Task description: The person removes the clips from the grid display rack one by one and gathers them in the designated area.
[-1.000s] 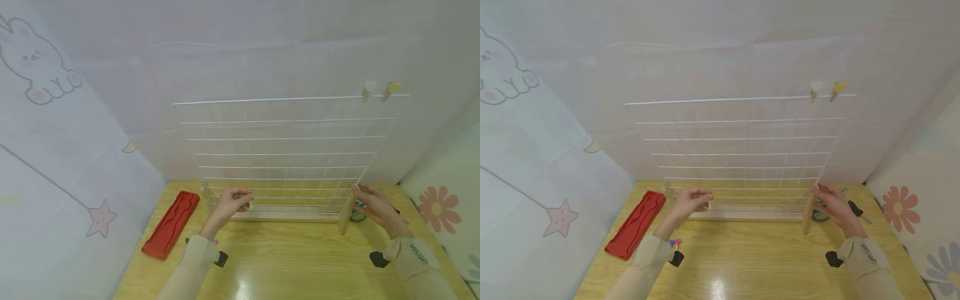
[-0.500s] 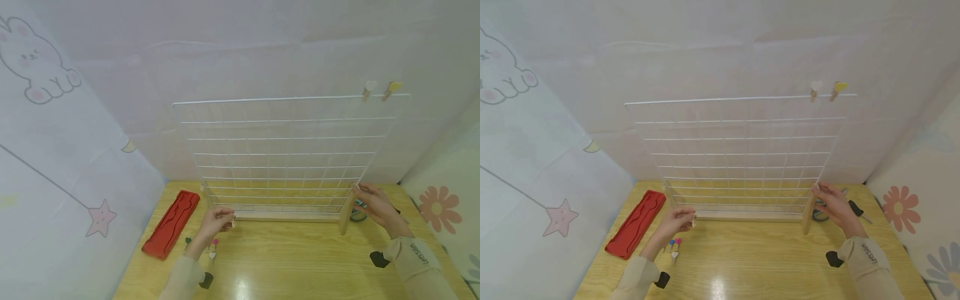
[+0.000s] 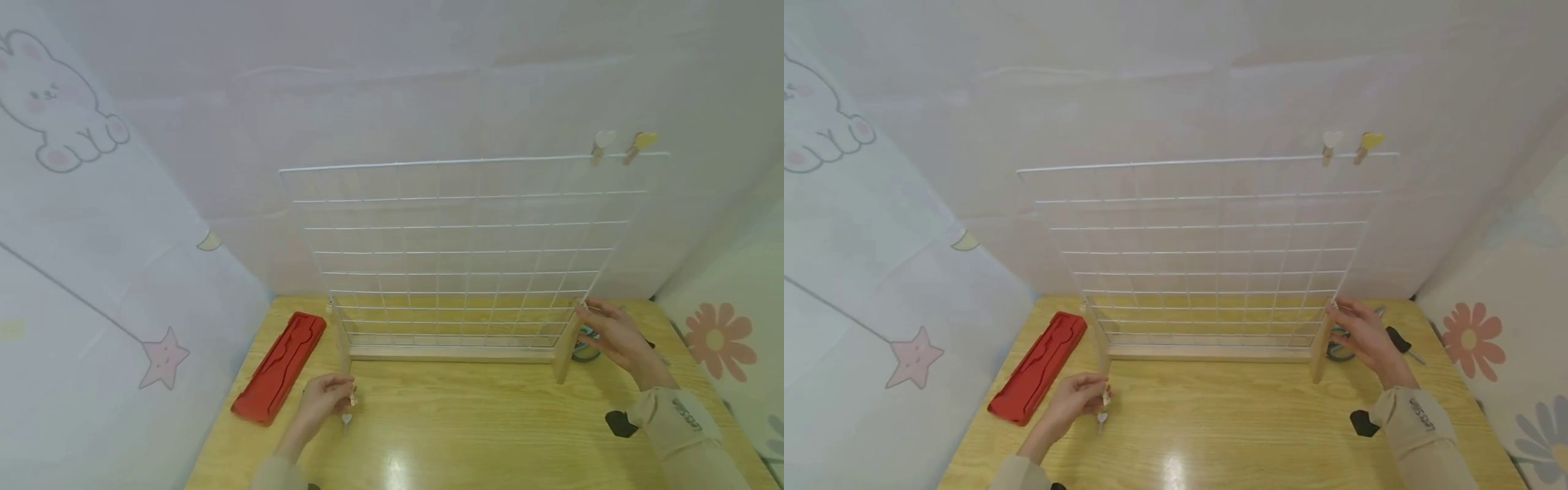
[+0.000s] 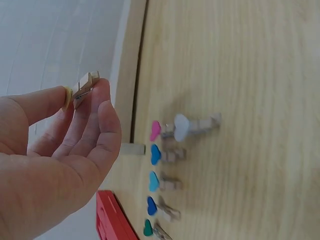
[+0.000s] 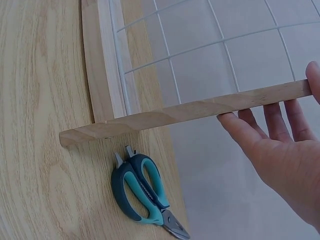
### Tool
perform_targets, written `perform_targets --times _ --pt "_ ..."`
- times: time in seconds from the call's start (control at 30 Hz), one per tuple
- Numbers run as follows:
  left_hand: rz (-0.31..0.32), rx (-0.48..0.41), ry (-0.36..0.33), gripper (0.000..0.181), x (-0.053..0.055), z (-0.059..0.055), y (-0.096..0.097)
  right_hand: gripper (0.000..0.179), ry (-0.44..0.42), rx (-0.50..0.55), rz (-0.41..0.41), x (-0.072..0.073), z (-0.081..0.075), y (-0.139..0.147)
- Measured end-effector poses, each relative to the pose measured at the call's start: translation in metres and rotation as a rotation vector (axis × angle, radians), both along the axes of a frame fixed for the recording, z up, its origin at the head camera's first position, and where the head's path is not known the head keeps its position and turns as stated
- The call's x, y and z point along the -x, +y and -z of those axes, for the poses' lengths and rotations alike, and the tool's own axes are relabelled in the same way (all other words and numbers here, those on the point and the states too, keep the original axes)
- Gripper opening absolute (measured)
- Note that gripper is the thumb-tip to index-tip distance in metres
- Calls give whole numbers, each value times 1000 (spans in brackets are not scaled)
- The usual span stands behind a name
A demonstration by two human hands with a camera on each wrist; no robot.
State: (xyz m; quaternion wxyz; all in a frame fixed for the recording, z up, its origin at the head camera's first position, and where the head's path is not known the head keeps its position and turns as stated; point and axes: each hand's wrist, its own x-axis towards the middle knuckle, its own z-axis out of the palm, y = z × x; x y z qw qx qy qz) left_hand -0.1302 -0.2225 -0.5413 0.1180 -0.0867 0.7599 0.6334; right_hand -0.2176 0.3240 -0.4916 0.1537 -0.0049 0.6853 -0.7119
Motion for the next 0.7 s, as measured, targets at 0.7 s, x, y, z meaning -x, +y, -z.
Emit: perform_targets --times 0.7 --pt "9 390 72 20 -32 49 -48 81 0 -1 -13 -3 -2 -2"
